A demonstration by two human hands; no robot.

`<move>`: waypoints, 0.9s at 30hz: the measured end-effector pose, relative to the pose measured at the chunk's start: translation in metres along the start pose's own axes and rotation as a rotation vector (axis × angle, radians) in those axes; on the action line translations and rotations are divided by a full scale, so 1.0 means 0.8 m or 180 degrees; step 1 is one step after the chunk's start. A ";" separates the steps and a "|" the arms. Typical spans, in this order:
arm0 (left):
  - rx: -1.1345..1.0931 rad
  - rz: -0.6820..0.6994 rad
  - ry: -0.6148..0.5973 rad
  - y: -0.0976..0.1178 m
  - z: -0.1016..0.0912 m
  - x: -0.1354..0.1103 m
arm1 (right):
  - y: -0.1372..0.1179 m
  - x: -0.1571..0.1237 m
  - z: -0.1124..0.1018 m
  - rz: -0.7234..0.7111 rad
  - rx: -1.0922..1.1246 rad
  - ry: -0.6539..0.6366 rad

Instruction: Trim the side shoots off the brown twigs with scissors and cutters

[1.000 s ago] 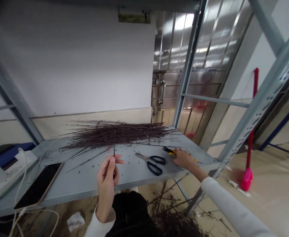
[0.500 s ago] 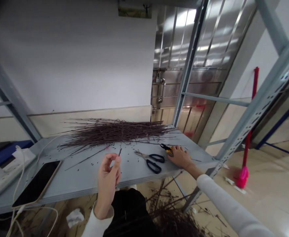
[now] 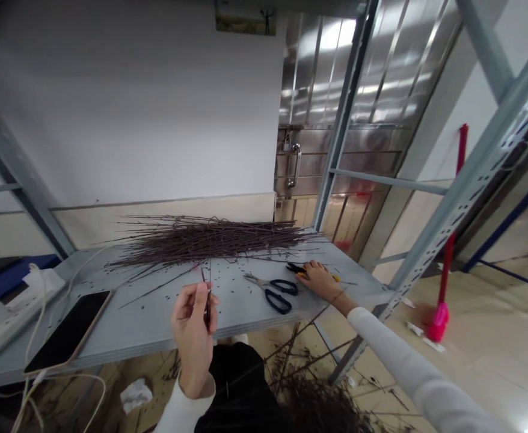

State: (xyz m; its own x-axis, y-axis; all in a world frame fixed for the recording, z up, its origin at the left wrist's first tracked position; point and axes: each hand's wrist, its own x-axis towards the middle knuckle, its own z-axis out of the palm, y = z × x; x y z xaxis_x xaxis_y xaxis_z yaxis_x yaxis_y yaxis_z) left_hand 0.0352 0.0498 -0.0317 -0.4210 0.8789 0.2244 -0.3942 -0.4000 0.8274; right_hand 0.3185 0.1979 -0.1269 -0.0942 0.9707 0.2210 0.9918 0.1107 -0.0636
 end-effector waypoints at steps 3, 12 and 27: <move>-0.0019 -0.0046 0.0009 -0.001 0.001 0.001 | -0.015 0.003 -0.010 -0.0217 0.0146 0.0188; 0.0021 -0.0392 -0.0071 -0.002 0.002 0.008 | -0.064 -0.029 -0.038 -0.1316 0.0692 -0.0254; -0.0280 -0.1095 -0.0691 0.017 -0.011 0.022 | -0.011 -0.006 -0.087 -0.0188 0.1483 0.0085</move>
State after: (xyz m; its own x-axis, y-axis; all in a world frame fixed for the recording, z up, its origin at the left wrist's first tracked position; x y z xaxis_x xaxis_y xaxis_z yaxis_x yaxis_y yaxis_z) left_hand 0.0150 0.0570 -0.0210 -0.0741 0.9958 0.0537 -0.5541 -0.0859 0.8280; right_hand 0.3159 0.1771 -0.0597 -0.1410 0.9547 0.2620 0.8398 0.2555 -0.4790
